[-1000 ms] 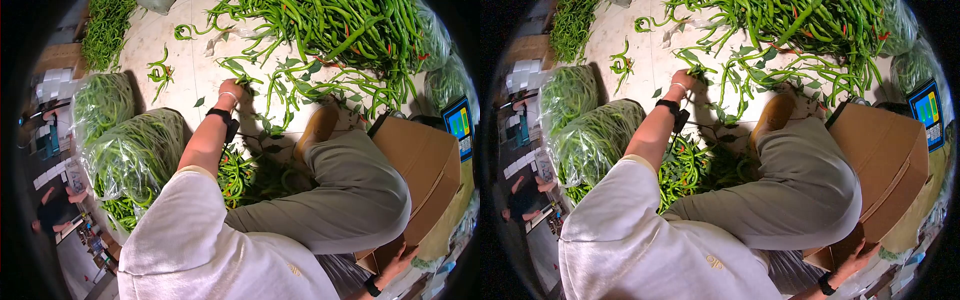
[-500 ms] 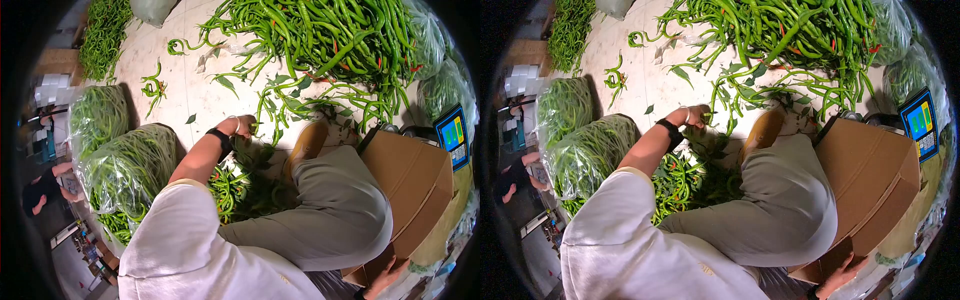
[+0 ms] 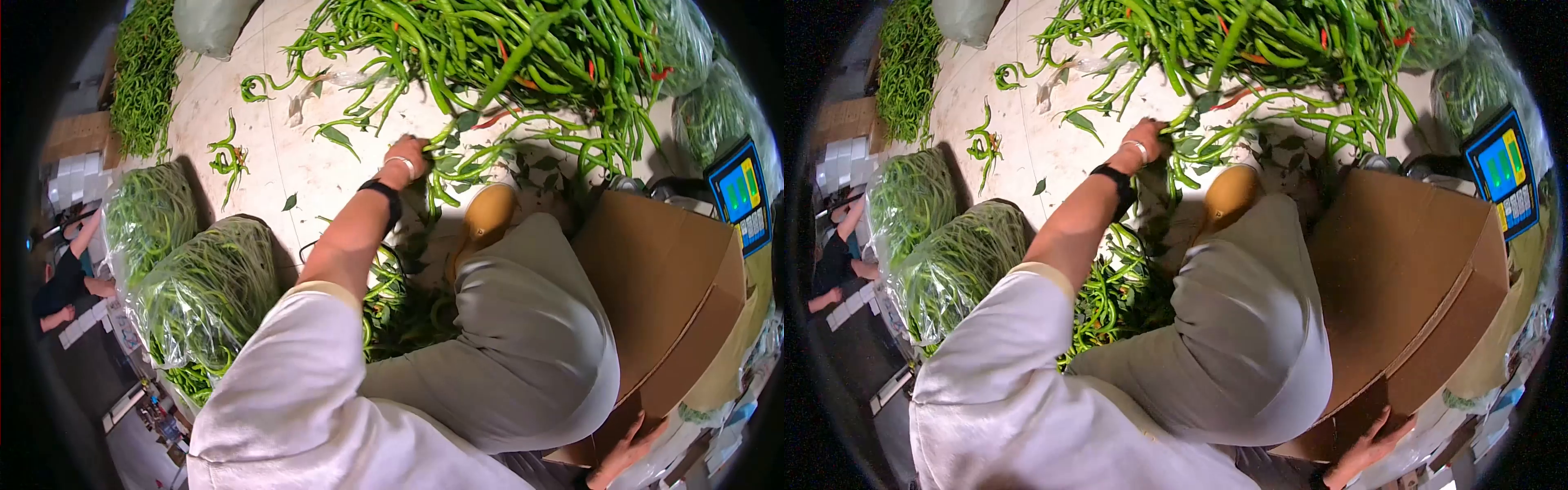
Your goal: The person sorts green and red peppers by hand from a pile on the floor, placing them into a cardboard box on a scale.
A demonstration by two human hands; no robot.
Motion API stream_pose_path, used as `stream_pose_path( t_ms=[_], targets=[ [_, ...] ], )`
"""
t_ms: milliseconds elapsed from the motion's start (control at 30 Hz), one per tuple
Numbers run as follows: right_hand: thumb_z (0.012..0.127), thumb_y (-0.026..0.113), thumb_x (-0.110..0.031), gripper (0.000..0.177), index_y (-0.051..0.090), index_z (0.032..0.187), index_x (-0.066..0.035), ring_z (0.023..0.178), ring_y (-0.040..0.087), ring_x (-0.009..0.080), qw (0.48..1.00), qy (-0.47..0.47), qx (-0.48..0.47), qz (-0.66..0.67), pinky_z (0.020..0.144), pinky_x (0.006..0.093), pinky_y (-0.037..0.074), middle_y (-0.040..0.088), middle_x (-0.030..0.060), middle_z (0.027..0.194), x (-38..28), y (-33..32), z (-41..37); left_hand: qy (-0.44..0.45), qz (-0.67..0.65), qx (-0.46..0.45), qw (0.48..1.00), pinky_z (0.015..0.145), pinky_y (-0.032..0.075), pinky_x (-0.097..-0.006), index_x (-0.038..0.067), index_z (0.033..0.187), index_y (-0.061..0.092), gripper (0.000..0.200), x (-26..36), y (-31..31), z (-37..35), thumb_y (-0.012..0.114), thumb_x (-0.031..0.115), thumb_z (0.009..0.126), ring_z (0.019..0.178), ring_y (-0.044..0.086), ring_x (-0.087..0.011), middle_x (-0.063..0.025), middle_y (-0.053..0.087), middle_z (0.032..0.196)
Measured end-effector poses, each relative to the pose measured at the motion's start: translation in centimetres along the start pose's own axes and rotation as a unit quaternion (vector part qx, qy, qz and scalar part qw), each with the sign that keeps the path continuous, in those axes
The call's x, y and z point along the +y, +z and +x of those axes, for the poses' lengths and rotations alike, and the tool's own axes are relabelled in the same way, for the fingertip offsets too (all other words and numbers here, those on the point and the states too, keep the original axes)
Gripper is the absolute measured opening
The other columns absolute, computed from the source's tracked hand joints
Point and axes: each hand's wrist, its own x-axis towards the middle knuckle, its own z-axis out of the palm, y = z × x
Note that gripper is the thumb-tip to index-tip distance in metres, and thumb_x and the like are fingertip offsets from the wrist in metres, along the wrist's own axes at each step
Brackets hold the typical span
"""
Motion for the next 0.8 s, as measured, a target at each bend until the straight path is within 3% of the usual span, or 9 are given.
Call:
stream_pose_path(
  t_ms=[33,67,100,300,333,467,600,667,800],
  targets=[
    [0.088,0.051,-0.032,0.056,0.034,0.129,0.002,0.117,0.04,0.0357,1.0,0.002,0.002,-0.011,0.099,0.0381,0.03,0.041,0.0229,0.128,0.2,0.0,0.0,0.005,-0.015,-0.063,0.998,0.088,0.043,-0.036,0.018,0.11,0.058,0.036,-1.4,0.3,-0.6,0.059,0.022,0.074,0.104,0.053,-0.0306,-0.0153,0.057,0.108],
    [0.088,0.051,-0.032,0.056,0.034,0.129,0.002,0.117,0.04,0.0357,1.0,0.005,0.0,-0.011,0.099,0.0381,0.03,0.041,0.0229,0.128,0.2,0.2,0.0,-0.05,-0.079,-0.099,0.991,0.087,0.043,-0.0371,0.015,0.11,0.058,0.037,-2.8,0.7,-1.8,0.059,0.027,0.074,0.101,0.054,-0.0309,-0.0155,0.058,0.107],
    [0.088,0.052,-0.032,0.056,0.034,0.129,0.002,0.117,0.04,0.0354,1.0,0.007,0.004,-0.005,0.099,0.0382,0.03,0.041,0.0229,0.128,0.3,0.2,0.0,-0.039,-0.009,-0.129,0.991,0.086,0.044,-0.0378,0.015,0.11,0.057,0.038,-4.3,1.2,-2.8,0.059,0.028,0.075,0.098,0.056,-0.0317,-0.016,0.06,0.103],
    [0.088,0.051,-0.031,0.055,0.035,0.127,0.004,0.115,0.042,0.0351,1.0,0.005,0.003,0.013,0.098,0.0387,0.032,0.043,0.0233,0.126,-0.3,0.0,0.0,-0.042,-0.116,-0.007,0.992,0.077,0.046,-0.0379,0.003,0.101,0.052,0.041,-5.4,-2.9,-9.0,0.069,0.019,0.067,0.09,0.058,-0.0347,-0.0204,0.061,0.093],
    [0.089,0.051,-0.03,0.054,0.035,0.127,0.004,0.113,0.043,0.0351,0.999,0.007,0.003,0.032,0.097,0.0393,0.032,0.044,0.0239,0.124,-0.6,0.1,0.0,-0.025,-0.105,-0.012,0.994,0.076,0.046,-0.0388,0.004,0.098,0.053,0.037,-4.9,-3.7,-8.9,0.068,0.019,0.069,0.088,0.058,-0.0361,-0.0206,0.061,0.09],
    [0.088,0.051,-0.032,0.054,0.036,0.127,0.004,0.111,0.044,0.0358,1.0,-0.002,0.019,0.015,0.096,0.0401,0.033,0.044,0.0237,0.124,0.2,0.3,-0.1,0.041,-0.107,0.12,0.986,0.072,0.047,-0.0406,0.005,0.088,0.056,0.024,0.5,-4.8,-6.8,0.065,0.02,0.072,0.082,0.057,-0.0375,-0.0191,0.061,0.084],
    [0.088,0.053,-0.034,0.057,0.037,0.126,0.006,0.113,0.043,0.0343,0.999,0.023,-0.001,0.035,0.097,0.0371,0.032,0.045,0.0236,0.123,-0.1,0.1,0.2,-0.001,-0.126,0.009,0.992,0.083,0.045,-0.0381,0.004,0.094,0.061,0.035,7.2,-2.6,-2.4,0.065,0.032,0.073,0.092,0.058,-0.0341,-0.0198,0.061,0.095],
    [0.088,0.052,-0.034,0.057,0.037,0.125,0.006,0.112,0.044,0.0343,0.999,0.032,-0.008,0.042,0.096,0.0368,0.033,0.046,0.0236,0.122,-0.3,0.1,0.1,-0.016,-0.015,-0.007,1.0,0.082,0.047,-0.0378,0.002,0.097,0.06,0.034,9.2,0.5,-0.1,0.062,0.028,0.075,0.094,0.058,-0.0323,-0.0202,0.061,0.096],
    [0.088,0.053,-0.03,0.053,0.037,0.125,0.006,0.108,0.046,0.0308,0.998,0.037,-0.006,0.055,0.094,0.0342,0.034,0.048,0.0223,0.12,-0.3,0.2,0.1,-0.07,-0.015,0.072,0.995,0.081,0.048,-0.0389,0.005,0.105,0.056,0.033,10.8,5.6,0.5,0.057,0.022,0.076,0.093,0.06,-0.0307,-0.0174,0.062,0.098]
  ],
)
